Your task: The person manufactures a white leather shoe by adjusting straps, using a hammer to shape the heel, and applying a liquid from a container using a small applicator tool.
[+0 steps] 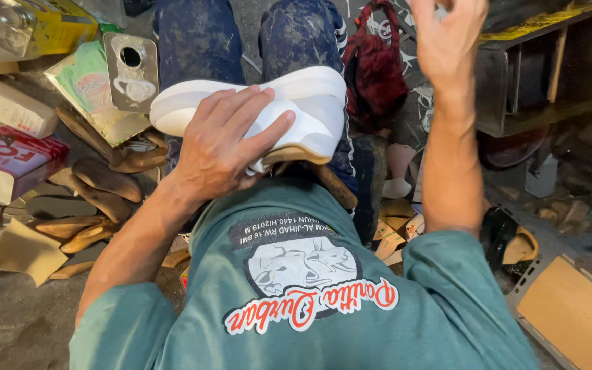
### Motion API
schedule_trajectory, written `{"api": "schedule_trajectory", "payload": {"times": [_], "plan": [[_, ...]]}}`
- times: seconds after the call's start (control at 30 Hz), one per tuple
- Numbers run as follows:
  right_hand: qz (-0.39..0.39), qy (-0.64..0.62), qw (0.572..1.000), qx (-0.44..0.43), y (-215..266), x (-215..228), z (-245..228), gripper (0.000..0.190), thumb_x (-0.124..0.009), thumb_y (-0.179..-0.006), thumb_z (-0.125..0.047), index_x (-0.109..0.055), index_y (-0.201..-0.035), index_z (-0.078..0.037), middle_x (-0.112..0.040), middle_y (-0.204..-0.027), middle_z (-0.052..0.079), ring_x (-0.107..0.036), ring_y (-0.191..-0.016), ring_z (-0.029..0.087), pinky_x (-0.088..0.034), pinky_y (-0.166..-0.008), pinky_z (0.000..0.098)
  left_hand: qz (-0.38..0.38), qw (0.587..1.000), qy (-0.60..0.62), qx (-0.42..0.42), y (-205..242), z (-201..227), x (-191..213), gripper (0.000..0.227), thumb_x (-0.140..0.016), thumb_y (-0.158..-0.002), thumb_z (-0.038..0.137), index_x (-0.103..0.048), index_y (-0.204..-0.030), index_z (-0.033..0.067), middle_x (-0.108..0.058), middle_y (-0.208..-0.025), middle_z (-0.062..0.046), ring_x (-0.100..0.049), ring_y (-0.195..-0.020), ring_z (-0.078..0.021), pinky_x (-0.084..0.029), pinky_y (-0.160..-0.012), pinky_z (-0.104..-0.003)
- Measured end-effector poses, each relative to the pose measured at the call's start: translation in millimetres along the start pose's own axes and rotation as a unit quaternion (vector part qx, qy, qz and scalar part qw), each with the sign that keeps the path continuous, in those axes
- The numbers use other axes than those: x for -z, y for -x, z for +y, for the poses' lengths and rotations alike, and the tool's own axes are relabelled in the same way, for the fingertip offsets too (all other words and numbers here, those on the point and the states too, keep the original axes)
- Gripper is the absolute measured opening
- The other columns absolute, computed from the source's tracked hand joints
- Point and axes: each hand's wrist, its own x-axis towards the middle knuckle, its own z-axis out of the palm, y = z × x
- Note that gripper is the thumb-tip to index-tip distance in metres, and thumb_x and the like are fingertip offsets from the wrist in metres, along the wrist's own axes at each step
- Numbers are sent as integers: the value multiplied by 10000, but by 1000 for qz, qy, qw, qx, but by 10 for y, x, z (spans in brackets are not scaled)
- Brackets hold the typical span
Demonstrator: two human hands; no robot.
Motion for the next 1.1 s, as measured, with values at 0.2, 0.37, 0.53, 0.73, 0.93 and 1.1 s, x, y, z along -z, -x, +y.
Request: {"api": "schedule_trajectory", "payload": {"times": [0.2, 0.37, 0.53, 0.73, 0.93, 1.1], "plan": [[-52, -228, 957, -173, 532, 187, -740, 271, -599, -1106, -146, -645, -1345, -26, -547, -1427, 164, -591, -1300, 284, -585, -935, 356, 57, 998, 30, 10, 71, -35, -290, 362, -566, -1078, 331, -631, -1335, 85, -655, -1337, -189, -664, -1217, -407, -483, -995, -535], [-41, -230, 952, -197, 680, 211, -1034, 270, -588, -1088, -153, -644, -1310, -10, -604, -1369, 169, -643, -1205, 268, -568, -926, 347, 82, 996, 23, 2, 96, 29, -349, 301, -469, -1075, 221, -692, -1246, 114, -708, -1254, -158, -688, -1171, -375, -472, -1000, -504], [-58, -237, 956, -165, 573, 224, -1259, 309, -564, -1118, -194, -627, -1304, 44, -594, -1354, 212, -611, -1264, 307, -571, -996, 371, 108, 994, 26, 9, 94, 16, -348, 343, -413, -1094, 228, -700, -1249, 120, -719, -1246, -161, -706, -1161, -374, -466, -1012, -495], [20, -221, 961, -167, 522, 326, -1727, 325, -530, -1126, -234, -603, -1308, 25, -590, -1363, 196, -616, -1259, 287, -582, -1002, 353, 78, 993, 83, 26, 62, -77, -106, 435, -768, -1022, 274, -616, -1359, 44, -642, -1367, -203, -673, -1213, -429, -509, -978, -550], [24, -267, 947, -178, 744, 301, -1716, 436, -496, -1092, -359, -553, -1228, 52, -557, -1169, 193, -584, -1085, 294, -535, -922, 389, 35, 986, 163, -21, -127, -35, 332, 383, -638, -1068, 302, -622, -1341, 34, -658, -1368, -194, -669, -1269, -441, -520, -1025, -558], [-255, -96, 950, -153, 1162, 281, -1767, 295, -695, -930, -324, -582, -890, -54, -624, -835, 100, -583, -728, 266, -428, -606, 423, -36, 997, 42, -45, -226, -301, 202, 276, -619, -1108, 240, -675, -1369, 168, -676, -1385, -109, -544, -1346, -427, -382, -1079, -602]]}}
